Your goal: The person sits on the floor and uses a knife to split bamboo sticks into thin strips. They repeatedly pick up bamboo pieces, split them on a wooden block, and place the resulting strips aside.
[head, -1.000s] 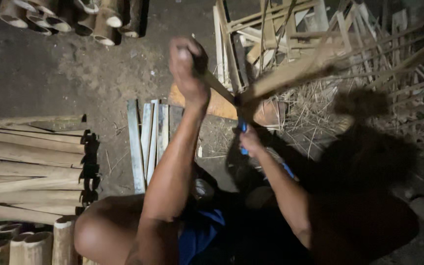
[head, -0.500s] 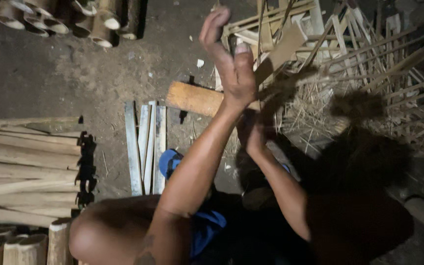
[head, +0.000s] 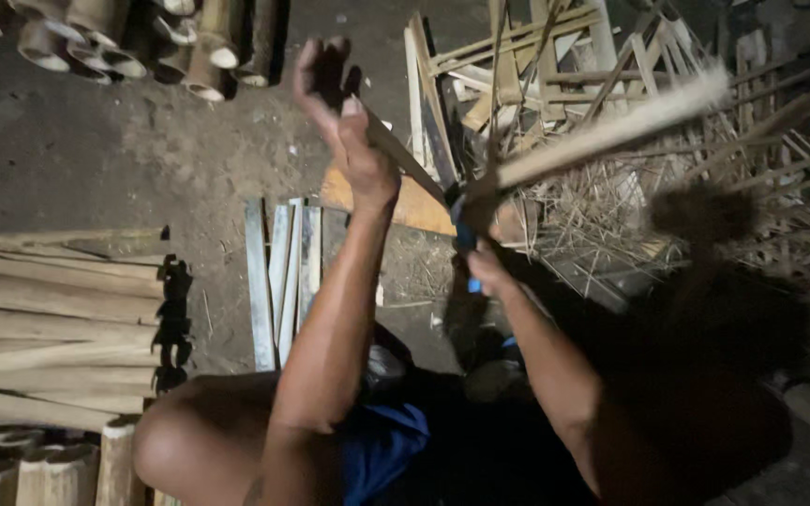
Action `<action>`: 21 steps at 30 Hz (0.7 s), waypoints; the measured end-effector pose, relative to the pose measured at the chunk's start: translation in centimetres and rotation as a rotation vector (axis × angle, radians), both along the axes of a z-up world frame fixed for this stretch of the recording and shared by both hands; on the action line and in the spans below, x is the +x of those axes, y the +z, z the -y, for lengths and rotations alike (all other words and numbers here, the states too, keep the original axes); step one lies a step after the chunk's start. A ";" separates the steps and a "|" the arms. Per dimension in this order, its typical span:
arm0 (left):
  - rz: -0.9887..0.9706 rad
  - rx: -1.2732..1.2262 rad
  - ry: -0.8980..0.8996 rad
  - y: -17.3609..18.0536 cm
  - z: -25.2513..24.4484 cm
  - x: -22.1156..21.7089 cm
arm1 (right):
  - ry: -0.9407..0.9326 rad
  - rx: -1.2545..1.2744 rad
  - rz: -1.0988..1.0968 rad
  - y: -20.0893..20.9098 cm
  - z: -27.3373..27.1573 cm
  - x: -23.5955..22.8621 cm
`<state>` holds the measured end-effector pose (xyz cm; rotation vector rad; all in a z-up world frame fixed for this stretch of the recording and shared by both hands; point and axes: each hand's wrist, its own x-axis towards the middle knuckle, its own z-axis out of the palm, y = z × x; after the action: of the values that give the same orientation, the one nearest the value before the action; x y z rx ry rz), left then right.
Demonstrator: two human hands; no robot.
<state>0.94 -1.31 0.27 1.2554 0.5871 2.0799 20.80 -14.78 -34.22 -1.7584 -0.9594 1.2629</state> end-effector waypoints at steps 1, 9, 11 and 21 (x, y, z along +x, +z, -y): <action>0.001 0.003 0.014 -0.2 -0.1 0.0 | 0.077 0.170 0.242 1.9 0.1 -0.6; -0.152 -0.004 0.146 0.6 0.2 2.8 | 0.012 0.311 0.129 26.8 -1.6 -1.9; -0.166 -0.019 0.148 0.9 0.8 3.2 | 0.035 0.685 0.174 28.2 -1.7 -1.3; -0.151 0.053 0.140 1.7 1.5 3.3 | 0.197 0.113 0.496 7.4 -0.1 -2.5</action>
<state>4.29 -2.80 1.94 1.4485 0.7102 2.1387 18.35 -14.71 -26.81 -1.9644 -1.4830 0.8740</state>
